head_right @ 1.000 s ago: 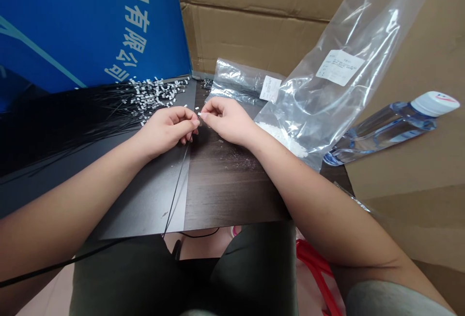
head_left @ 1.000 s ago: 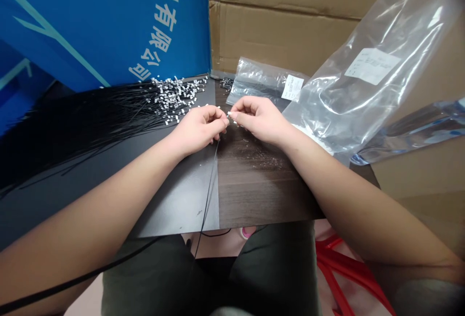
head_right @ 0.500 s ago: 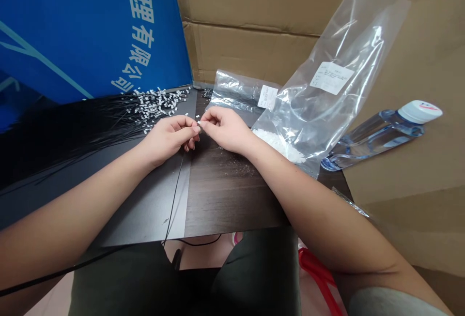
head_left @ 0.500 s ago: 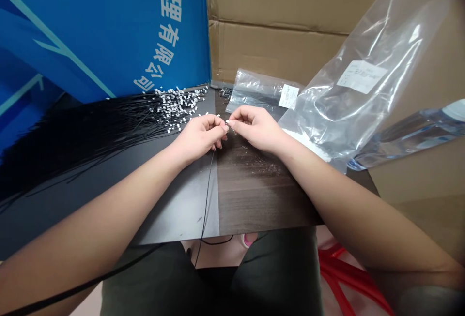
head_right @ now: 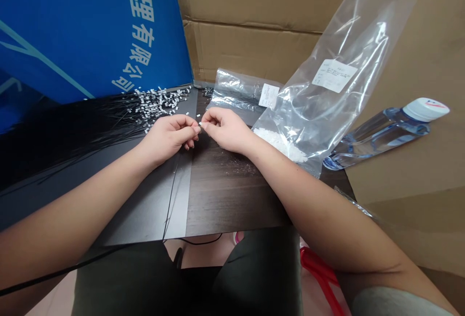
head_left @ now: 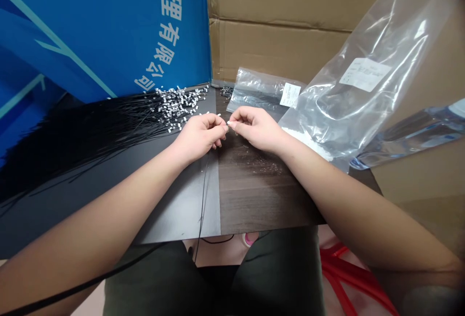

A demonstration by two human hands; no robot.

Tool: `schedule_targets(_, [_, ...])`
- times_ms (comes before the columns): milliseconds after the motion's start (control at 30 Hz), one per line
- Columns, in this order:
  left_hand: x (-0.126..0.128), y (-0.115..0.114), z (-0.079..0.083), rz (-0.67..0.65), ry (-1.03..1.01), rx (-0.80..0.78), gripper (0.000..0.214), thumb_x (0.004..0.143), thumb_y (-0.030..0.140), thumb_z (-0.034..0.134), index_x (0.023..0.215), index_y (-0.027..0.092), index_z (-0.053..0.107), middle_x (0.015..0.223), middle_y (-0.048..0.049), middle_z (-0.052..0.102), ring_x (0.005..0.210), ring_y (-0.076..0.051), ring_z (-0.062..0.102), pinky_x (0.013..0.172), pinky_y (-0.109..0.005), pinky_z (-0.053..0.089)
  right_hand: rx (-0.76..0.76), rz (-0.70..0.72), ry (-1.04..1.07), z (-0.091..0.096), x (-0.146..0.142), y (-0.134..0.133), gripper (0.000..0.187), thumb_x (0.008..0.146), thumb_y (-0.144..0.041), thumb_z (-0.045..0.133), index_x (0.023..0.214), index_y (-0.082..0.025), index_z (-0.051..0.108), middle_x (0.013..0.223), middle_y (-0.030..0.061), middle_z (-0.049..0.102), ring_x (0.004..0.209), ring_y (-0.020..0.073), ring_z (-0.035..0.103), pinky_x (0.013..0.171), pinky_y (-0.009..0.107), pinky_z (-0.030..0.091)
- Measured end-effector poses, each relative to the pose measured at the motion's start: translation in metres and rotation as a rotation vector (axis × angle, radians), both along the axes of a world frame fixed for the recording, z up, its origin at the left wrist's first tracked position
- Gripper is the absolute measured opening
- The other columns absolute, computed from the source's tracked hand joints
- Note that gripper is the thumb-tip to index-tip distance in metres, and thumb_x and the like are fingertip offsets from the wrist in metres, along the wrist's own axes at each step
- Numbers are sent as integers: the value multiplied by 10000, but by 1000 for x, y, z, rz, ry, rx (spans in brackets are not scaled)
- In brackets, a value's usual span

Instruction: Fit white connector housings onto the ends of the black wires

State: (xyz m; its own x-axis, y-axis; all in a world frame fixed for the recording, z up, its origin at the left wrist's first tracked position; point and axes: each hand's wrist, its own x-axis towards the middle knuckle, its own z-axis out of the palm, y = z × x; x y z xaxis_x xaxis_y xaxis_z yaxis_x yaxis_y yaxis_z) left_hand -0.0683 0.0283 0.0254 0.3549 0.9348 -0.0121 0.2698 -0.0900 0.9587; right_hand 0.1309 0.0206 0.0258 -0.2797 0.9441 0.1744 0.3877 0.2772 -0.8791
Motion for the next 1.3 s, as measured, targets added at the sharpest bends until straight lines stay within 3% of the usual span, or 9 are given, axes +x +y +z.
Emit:
schedule_targets(667, [-1,0,-1,3,39,54,108,820,254,730,784,182,658,684,9,644,557,-95,562,536,-232,448,-14,37,-10,-2,2,2,97,915,-259,666,843,-197,645,731,-31,542,684,138,430,676,319,355])
schedule_targets(1300, [10,-6,-3,112,-311,-163,138,797,182,761,796,178,622,610,44,555,507,-71,476,503,-209,374,48,-115,82,-7,-7,2,88,912,-229,646,833,-196,628,797,0,633,721,152,502,711,322,411])
